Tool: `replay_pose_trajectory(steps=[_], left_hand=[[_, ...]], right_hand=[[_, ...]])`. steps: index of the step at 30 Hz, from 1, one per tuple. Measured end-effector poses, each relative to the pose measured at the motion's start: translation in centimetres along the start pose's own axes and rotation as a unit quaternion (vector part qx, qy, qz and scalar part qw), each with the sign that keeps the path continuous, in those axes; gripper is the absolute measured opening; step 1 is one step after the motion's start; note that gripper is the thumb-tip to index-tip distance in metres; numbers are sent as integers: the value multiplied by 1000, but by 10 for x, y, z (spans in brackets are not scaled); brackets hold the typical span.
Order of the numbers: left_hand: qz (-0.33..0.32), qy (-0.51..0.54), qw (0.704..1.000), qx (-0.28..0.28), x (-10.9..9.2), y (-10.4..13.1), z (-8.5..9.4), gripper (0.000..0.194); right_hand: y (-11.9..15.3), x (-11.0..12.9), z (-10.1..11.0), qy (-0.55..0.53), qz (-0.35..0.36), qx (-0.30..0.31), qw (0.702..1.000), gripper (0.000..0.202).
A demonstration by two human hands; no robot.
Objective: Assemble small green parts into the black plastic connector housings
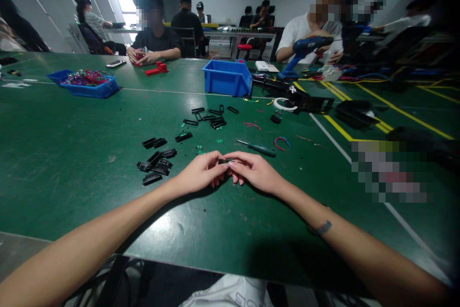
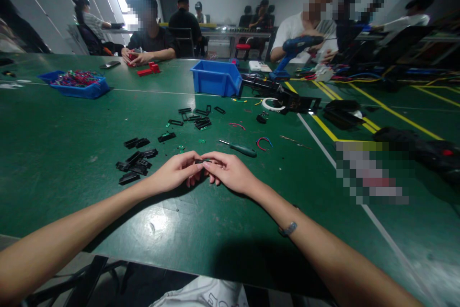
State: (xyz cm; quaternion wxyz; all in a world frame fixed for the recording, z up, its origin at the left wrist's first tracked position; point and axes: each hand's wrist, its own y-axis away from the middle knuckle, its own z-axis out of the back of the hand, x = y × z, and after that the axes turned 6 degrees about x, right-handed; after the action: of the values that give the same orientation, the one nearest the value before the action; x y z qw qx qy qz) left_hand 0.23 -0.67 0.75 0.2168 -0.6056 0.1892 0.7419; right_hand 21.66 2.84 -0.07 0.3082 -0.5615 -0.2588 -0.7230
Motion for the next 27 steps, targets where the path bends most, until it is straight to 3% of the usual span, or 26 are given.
replay_pose_trajectory(steps=[27], left_hand=[[0, 3, 1000, -2, 1, 0, 0, 35]], right_hand=[[1, 1, 0, -6, -5, 0, 1000, 39]])
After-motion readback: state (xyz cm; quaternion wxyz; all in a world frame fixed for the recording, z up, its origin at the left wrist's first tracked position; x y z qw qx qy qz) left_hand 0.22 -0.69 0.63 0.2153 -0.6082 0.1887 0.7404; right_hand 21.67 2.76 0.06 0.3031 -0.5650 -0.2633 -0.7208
